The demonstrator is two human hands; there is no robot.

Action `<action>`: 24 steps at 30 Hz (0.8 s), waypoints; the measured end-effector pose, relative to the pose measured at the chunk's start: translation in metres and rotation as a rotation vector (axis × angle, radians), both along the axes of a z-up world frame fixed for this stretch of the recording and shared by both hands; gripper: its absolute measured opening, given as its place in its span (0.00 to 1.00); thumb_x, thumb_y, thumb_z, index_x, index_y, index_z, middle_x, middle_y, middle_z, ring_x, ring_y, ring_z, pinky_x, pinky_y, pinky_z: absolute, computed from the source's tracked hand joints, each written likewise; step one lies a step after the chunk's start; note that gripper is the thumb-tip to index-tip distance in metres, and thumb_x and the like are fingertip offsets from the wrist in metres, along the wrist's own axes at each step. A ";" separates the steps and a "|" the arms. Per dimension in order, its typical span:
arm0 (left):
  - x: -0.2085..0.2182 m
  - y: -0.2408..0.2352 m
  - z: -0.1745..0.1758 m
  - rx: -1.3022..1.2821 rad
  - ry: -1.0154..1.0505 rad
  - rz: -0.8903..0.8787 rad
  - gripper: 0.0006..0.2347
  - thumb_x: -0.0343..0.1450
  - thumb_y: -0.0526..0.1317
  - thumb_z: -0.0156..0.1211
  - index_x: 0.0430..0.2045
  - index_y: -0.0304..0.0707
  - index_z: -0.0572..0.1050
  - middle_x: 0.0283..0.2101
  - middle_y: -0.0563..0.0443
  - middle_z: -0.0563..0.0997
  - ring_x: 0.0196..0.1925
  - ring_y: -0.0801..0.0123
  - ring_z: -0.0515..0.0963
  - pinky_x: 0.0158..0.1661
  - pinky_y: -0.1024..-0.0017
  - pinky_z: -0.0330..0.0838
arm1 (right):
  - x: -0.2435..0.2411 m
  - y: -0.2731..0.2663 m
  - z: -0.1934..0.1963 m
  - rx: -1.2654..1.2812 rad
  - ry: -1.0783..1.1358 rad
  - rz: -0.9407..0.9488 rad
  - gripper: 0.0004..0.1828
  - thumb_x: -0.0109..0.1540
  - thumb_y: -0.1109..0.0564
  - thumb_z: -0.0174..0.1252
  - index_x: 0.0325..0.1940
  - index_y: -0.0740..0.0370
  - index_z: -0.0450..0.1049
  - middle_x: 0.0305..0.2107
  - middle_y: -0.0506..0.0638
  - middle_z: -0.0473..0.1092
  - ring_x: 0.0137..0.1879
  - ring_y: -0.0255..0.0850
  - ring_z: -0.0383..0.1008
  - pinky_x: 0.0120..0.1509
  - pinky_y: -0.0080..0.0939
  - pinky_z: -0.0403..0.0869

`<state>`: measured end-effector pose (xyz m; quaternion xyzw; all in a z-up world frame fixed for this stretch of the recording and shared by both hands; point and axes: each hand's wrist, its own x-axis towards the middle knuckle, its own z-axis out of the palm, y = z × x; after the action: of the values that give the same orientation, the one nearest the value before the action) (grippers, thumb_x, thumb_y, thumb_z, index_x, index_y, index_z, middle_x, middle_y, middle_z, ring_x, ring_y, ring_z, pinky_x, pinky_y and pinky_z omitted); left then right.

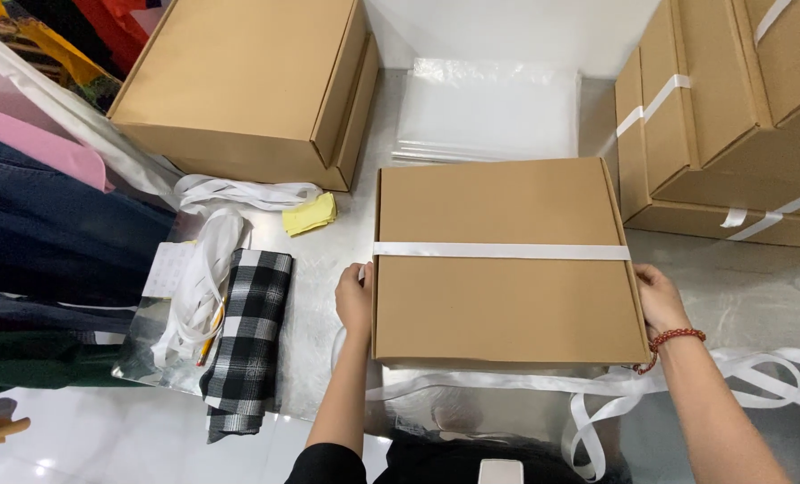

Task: The person writes on a sticky note attached to a cardboard box, then places a folded black garment into a clear plastic bag. They put the bagged garment into a cardboard box, close it, and tie the box with a white ribbon.

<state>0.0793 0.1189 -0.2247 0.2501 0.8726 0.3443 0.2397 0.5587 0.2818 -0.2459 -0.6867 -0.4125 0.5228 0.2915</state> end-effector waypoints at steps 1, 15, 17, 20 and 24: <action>0.002 0.000 0.000 -0.015 -0.007 0.000 0.15 0.76 0.53 0.50 0.28 0.44 0.75 0.39 0.49 0.83 0.41 0.49 0.80 0.39 0.51 0.68 | -0.001 -0.002 0.002 0.019 -0.058 -0.002 0.14 0.71 0.55 0.59 0.59 0.62 0.77 0.46 0.54 0.78 0.43 0.43 0.75 0.41 0.48 0.73; -0.021 -0.029 0.001 0.192 -0.312 -0.086 0.11 0.74 0.42 0.48 0.20 0.44 0.62 0.22 0.55 0.63 0.30 0.71 0.56 0.30 0.67 0.55 | 0.053 -0.001 -0.004 -0.226 0.370 0.097 0.16 0.68 0.54 0.61 0.61 0.53 0.75 0.42 0.55 0.78 0.39 0.47 0.78 0.38 0.53 0.77; -0.043 -0.039 -0.025 0.277 -0.402 -0.126 0.11 0.74 0.40 0.51 0.20 0.46 0.65 0.21 0.60 0.64 0.27 0.78 0.59 0.28 0.71 0.54 | 0.065 0.000 -0.015 -0.233 0.408 0.158 0.18 0.67 0.57 0.60 0.62 0.56 0.76 0.43 0.57 0.78 0.39 0.50 0.78 0.38 0.54 0.77; -0.075 -0.039 -0.071 0.357 -0.614 -0.180 0.14 0.79 0.44 0.54 0.43 0.32 0.82 0.38 0.39 0.86 0.41 0.59 0.80 0.41 0.62 0.78 | 0.066 0.004 -0.012 -0.208 0.483 0.121 0.16 0.68 0.54 0.59 0.60 0.53 0.76 0.45 0.54 0.78 0.41 0.47 0.78 0.41 0.51 0.77; -0.080 -0.033 -0.046 0.501 -0.762 -0.095 0.11 0.79 0.43 0.56 0.41 0.35 0.81 0.35 0.46 0.82 0.39 0.64 0.79 0.43 0.67 0.78 | 0.069 0.007 -0.007 -0.176 0.633 0.040 0.11 0.70 0.47 0.58 0.55 0.48 0.77 0.48 0.48 0.78 0.47 0.40 0.78 0.48 0.44 0.75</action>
<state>-0.0007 0.0860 -0.2711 0.1957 0.5997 0.6006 0.4913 0.6278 0.2893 -0.2525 -0.5044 -0.2682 0.7496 0.3343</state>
